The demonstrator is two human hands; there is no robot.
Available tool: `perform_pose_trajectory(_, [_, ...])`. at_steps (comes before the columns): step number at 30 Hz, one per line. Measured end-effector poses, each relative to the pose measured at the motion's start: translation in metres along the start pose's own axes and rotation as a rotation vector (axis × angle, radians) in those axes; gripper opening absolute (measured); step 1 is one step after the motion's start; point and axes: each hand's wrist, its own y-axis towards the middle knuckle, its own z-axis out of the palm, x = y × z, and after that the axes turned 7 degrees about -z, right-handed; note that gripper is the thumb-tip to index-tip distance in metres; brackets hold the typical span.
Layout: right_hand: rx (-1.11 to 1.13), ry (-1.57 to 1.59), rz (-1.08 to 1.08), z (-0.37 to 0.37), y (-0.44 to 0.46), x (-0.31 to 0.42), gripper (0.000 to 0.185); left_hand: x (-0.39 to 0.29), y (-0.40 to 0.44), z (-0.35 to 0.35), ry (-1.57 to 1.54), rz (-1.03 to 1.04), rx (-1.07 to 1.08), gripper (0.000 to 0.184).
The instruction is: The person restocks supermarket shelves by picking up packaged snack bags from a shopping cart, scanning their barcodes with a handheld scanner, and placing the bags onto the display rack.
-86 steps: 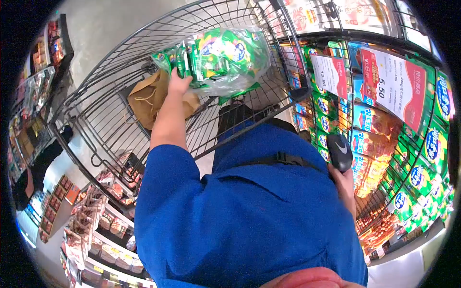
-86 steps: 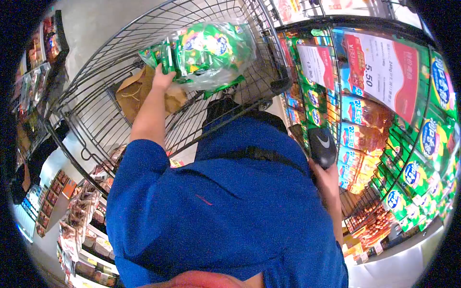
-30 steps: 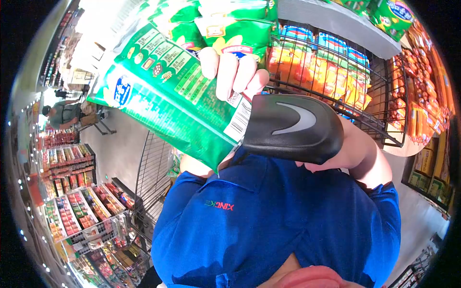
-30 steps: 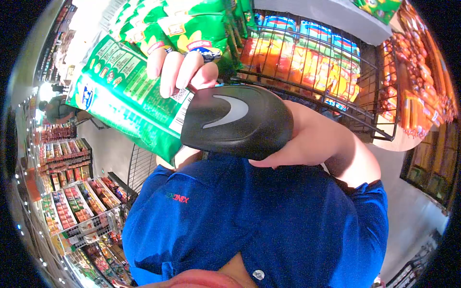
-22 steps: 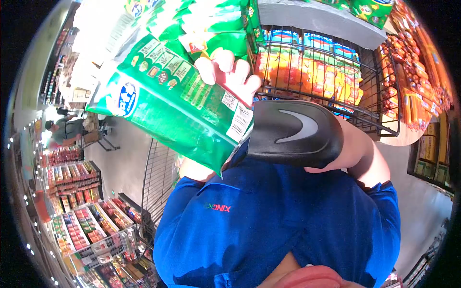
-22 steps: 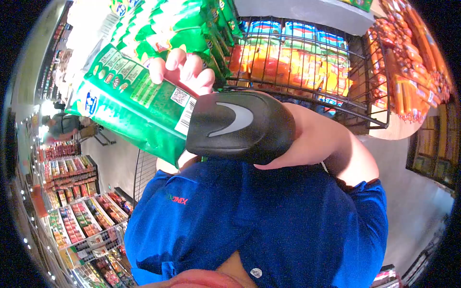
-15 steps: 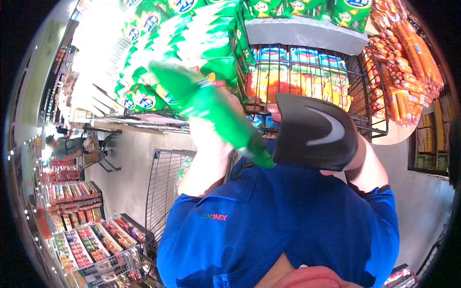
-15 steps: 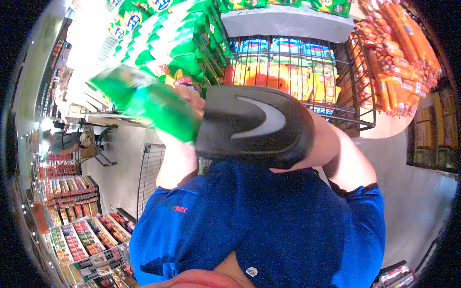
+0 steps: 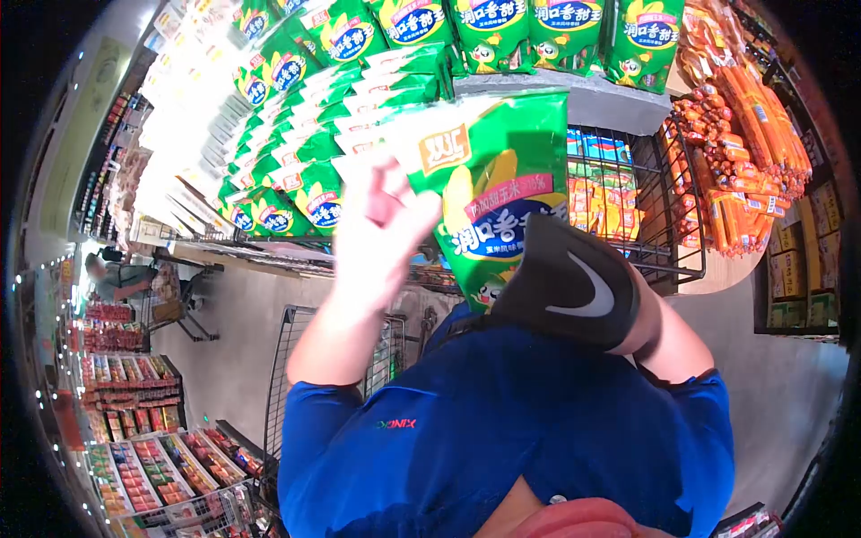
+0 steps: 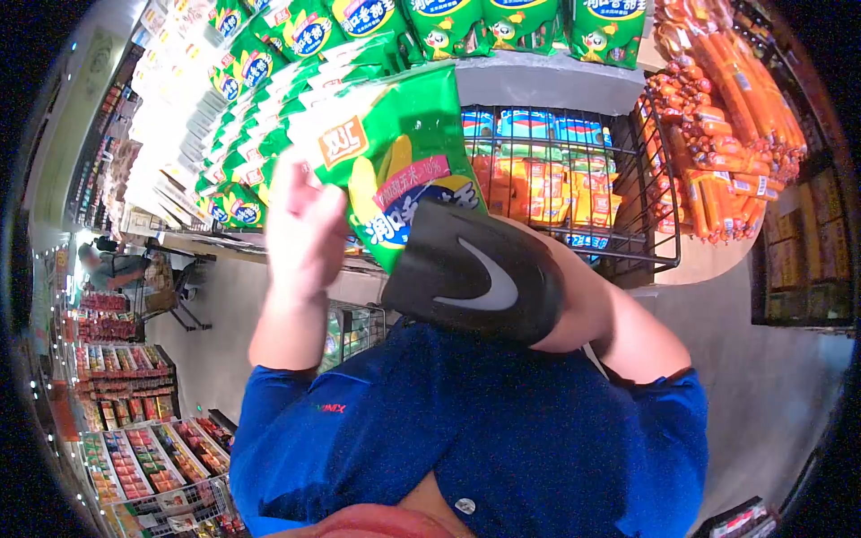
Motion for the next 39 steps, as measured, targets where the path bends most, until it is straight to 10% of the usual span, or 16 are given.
perform_pose_trajectory(4, [0.083,-0.393,-0.143,-0.004,-0.005,-0.014,0.066,-0.060,0.038,0.002,0.350,0.058,0.118,0.050])
perform_pose_trajectory(9, [0.101,-0.553,-0.174,0.000,-0.007,-0.011,0.061,-0.098,0.066,0.025,0.745,-0.393,0.681,0.022])
perform_pose_trajectory(11, [0.018,-0.119,-0.021,0.006,0.001,0.001,0.063,-0.103,0.074,0.039,0.908,-0.403,0.711,0.017])
perform_pose_trajectory(20, [-0.403,0.022,0.043,0.002,-0.018,0.015,0.053,-0.117,0.124,0.049,1.070,-0.276,0.752,0.023])
perform_pose_trajectory(24, [-0.692,0.007,-0.242,-0.029,-0.063,0.006,0.069,-0.130,0.159,0.070,1.374,-0.364,0.741,0.029])
perform_pose_trajectory(39, [-0.533,0.473,-0.345,-0.065,-0.092,-0.028,0.061,0.018,0.270,0.003,1.485,-0.298,0.886,0.020])
